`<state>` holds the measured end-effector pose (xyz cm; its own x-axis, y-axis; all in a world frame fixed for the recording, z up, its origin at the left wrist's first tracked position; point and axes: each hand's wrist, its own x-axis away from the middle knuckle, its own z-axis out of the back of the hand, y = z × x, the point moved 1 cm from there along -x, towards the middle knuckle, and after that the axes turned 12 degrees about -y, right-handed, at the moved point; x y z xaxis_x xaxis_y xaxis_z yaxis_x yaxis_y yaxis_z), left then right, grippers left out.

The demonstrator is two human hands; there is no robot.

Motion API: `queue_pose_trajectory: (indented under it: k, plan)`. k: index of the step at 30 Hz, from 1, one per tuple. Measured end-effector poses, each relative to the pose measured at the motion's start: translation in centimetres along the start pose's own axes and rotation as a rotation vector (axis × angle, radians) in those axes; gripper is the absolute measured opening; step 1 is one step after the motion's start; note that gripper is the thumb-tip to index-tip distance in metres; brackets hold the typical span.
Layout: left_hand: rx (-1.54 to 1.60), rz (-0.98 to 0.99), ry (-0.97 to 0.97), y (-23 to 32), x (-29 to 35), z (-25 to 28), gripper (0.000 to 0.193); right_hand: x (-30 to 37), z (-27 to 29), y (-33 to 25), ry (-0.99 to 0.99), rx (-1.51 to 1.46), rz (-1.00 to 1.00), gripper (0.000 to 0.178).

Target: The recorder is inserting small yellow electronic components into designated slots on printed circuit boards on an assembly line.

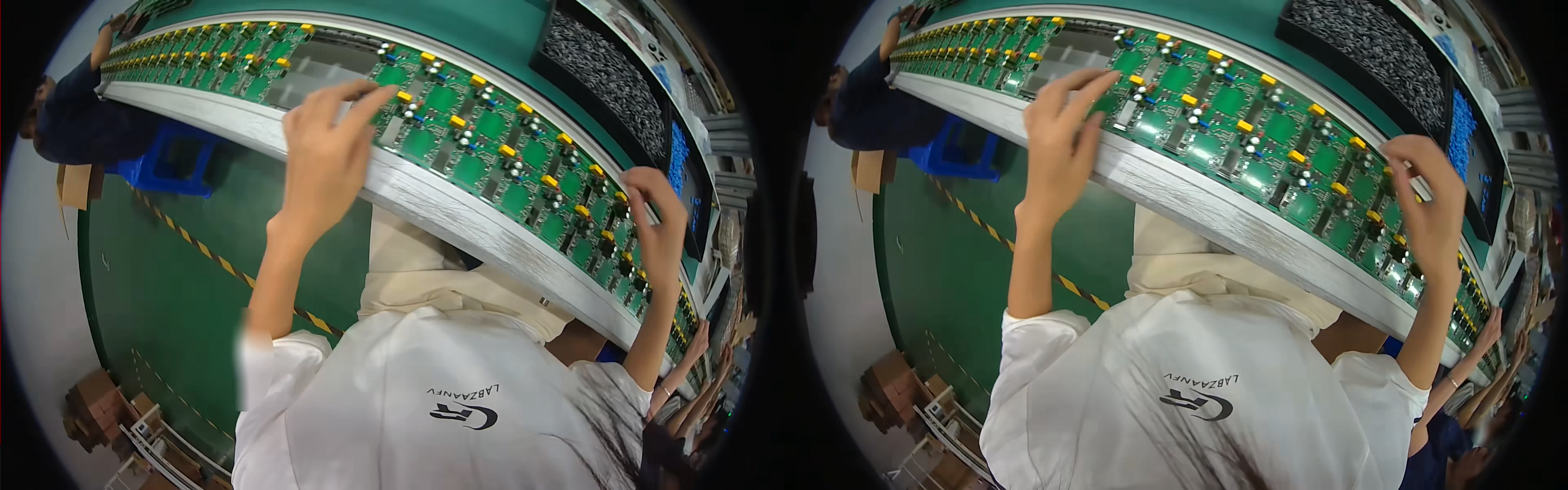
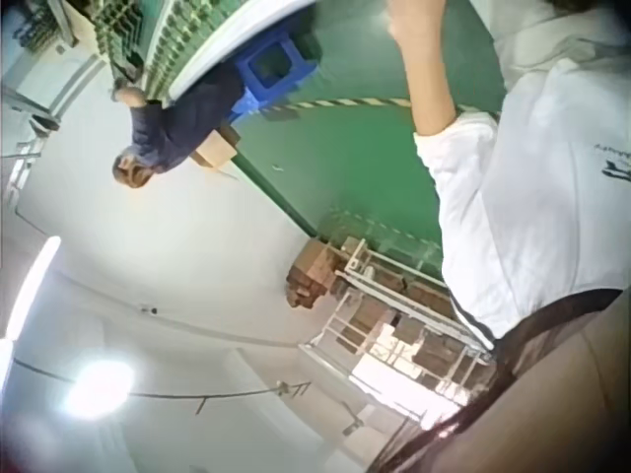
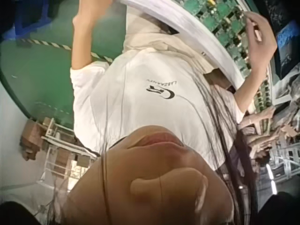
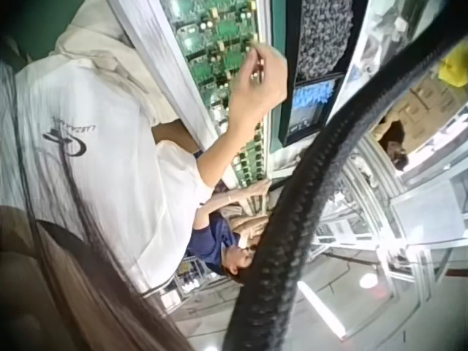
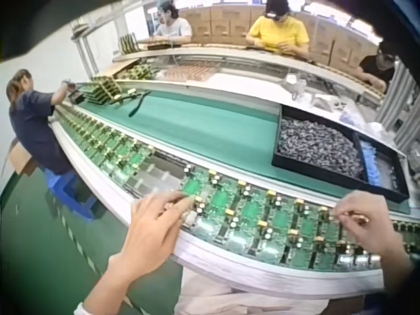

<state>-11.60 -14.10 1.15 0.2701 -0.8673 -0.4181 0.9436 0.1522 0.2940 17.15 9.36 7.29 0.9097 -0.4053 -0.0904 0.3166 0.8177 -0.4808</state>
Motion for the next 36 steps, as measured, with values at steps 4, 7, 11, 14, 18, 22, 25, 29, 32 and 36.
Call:
queue_pose_trajectory:
  k: [4,7,11,14,18,22,25,29,32,36]
  plan:
    - [-0.181,0.280,0.206,-5.0,0.9,1.2,0.038,2.7,3.7,8.3,0.343,0.082,-0.321,0.016]
    - [-0.282,0.431,0.138,-8.3,1.2,2.4,0.038,5.2,7.5,14.9,0.252,0.360,-0.473,0.025]
    - [-0.262,0.495,-0.054,-8.6,1.6,2.6,0.042,5.3,6.9,19.2,0.009,0.174,-0.536,0.026]
    - [-0.256,0.441,-0.099,-7.3,1.7,2.3,0.044,4.6,6.7,20.6,0.003,0.138,-0.471,0.026]
    - [-0.160,0.400,-0.145,-3.9,1.8,1.9,0.042,4.2,6.6,21.1,0.085,0.055,-0.394,0.024]
    - [-0.178,0.346,-0.141,-1.7,2.0,1.2,0.041,3.3,6.5,18.9,0.137,0.014,-0.412,0.025]
    - [-0.267,0.332,-0.141,-0.8,2.0,0.7,0.041,3.5,7.2,18.4,0.139,0.024,-0.455,0.025]
    - [-0.248,0.326,-0.160,-0.4,1.8,0.7,0.041,3.6,7.1,18.8,0.150,0.055,-0.468,0.025]
    - [-0.190,0.326,-0.116,-0.1,1.9,0.7,0.042,3.9,7.4,18.5,0.199,0.098,-0.443,0.024]
    - [-0.043,0.232,0.086,2.3,-1.0,-0.6,0.044,3.0,6.4,18.2,0.143,0.058,-0.372,0.021]
